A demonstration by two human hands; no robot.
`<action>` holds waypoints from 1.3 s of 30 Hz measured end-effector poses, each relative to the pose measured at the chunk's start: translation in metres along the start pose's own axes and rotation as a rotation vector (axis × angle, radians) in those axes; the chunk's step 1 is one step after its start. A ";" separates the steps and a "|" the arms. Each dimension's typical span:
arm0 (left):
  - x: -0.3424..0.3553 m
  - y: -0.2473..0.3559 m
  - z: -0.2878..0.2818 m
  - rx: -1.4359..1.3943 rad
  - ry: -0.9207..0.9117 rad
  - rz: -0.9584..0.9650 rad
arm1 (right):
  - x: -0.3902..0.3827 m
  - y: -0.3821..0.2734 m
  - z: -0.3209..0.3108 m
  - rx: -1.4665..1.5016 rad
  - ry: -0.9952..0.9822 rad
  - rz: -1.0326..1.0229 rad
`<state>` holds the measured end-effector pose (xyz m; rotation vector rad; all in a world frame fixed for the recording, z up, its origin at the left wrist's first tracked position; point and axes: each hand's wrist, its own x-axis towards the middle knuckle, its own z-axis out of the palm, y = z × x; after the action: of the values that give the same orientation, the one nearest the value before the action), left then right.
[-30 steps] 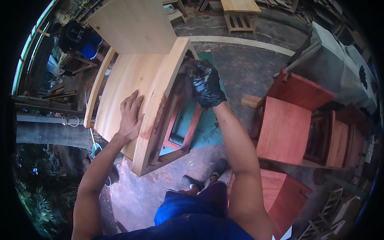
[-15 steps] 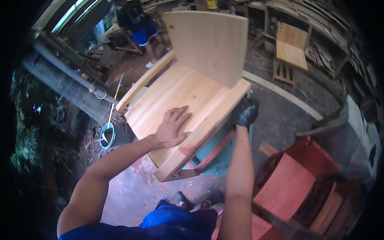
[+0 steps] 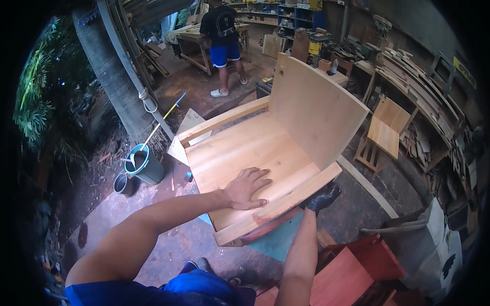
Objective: The recorder is applying a dark reddish wood stain to a small wooden table frame and a chair frame using a rag.
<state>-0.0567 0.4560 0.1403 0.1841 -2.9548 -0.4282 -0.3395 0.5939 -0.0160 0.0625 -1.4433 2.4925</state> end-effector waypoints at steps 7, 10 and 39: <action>-0.011 -0.010 -0.002 0.036 -0.007 -0.045 | -0.050 -0.046 0.015 -0.151 -0.271 0.029; -0.003 -0.002 -0.005 0.009 0.003 0.005 | -0.010 -0.035 -0.005 -0.007 -0.184 0.475; 0.001 -0.003 0.007 0.066 0.032 0.030 | -0.043 -0.082 -0.036 -0.977 -0.907 -0.171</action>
<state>-0.0589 0.4547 0.1335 0.1528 -2.9387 -0.3204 -0.2746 0.6544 0.0281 1.1457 -2.6569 1.3681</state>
